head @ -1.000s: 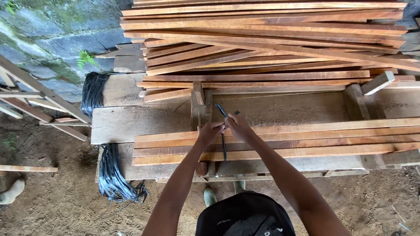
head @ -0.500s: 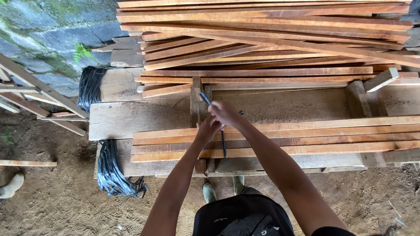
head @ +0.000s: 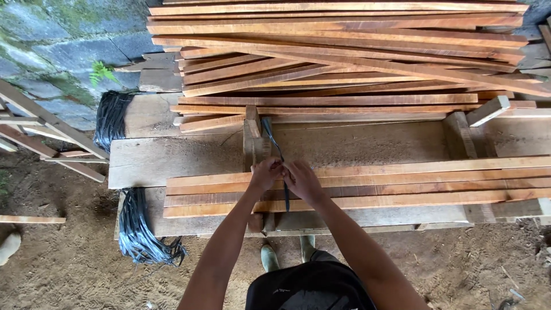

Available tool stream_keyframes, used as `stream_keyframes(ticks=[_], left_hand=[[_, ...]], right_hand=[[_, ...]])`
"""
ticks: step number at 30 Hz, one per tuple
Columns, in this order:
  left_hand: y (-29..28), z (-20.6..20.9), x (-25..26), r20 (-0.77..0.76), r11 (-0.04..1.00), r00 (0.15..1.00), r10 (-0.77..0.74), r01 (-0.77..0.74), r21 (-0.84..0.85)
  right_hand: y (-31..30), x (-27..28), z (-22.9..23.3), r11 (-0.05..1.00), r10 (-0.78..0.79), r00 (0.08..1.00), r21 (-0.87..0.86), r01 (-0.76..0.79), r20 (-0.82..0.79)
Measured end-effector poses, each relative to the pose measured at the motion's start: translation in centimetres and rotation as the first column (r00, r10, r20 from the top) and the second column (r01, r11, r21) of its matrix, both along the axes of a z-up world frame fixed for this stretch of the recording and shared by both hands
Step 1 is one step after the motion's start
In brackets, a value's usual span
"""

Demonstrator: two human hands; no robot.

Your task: Bundling multiple thin wooden planks together using ties at several points.

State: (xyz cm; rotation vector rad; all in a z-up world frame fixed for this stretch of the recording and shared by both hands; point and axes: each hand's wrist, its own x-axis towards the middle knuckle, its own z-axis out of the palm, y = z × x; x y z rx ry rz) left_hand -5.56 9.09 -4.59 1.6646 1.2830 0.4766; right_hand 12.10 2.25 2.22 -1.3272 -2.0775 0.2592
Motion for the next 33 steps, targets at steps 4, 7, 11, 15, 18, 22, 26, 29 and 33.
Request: stream_keyframes(ticks=[4, 7, 11, 15, 18, 22, 26, 29, 33], left_hand=[[1.2, -4.2, -0.2, -0.029, 0.999, 1.0, -0.007, 0.006, -0.034], [0.7, -1.7, -0.6, -0.027, 0.999, 0.999, -0.038, 0.037, -0.027], [-0.9, 3.5, -1.3, 0.213, 0.993, 0.977, -0.032, 0.056, -0.108], [-1.0, 4.7, -1.7, 0.209, 0.996, 0.975, -0.076, 0.084, -0.031], [-1.3, 5.4, -1.7, 0.139, 0.997, 0.987, -0.075, 0.078, -0.011], [-2.4, 6.8, -0.9, 0.113, 0.999, 0.993, -0.045, 0.043, 0.021], [-2.8, 6.7, -0.4, 0.019, 0.999, 0.999, 0.035, -0.035, -0.022], [-2.9, 7.0, -0.1, -0.041, 0.998, 0.997, 0.064, -0.064, -0.015], [-2.8, 7.0, 0.2, -0.088, 0.991, 0.988, 0.128, -0.125, 0.038]], right_hand=[[0.0, 0.1, -0.2, 1.0, 0.004, 1.0, -0.012, -0.004, 0.002], [0.0, 0.1, -0.3, 1.0, 0.0, 1.0, 0.025, 0.001, -0.023], [-0.3, 0.0, -0.4, 0.998, -0.015, 1.0, 0.055, 0.015, -0.002], [-0.2, 0.0, 0.8, 0.999, 0.005, 1.0, 0.041, -0.005, -0.01], [-0.2, -0.1, 0.7, 0.999, 0.001, 0.999, 0.04, 0.001, -0.04], [0.2, 0.2, -0.2, 0.999, 0.01, 0.999, 0.036, -0.008, -0.053], [0.2, 0.2, -0.5, 1.0, 0.0, 0.996, -0.024, -0.002, -0.086], [0.4, 0.2, -0.9, 0.998, -0.012, 0.997, -0.055, 0.008, -0.079], [0.7, 0.2, -2.2, 1.0, -0.026, 0.999, -0.017, 0.026, -0.032]])
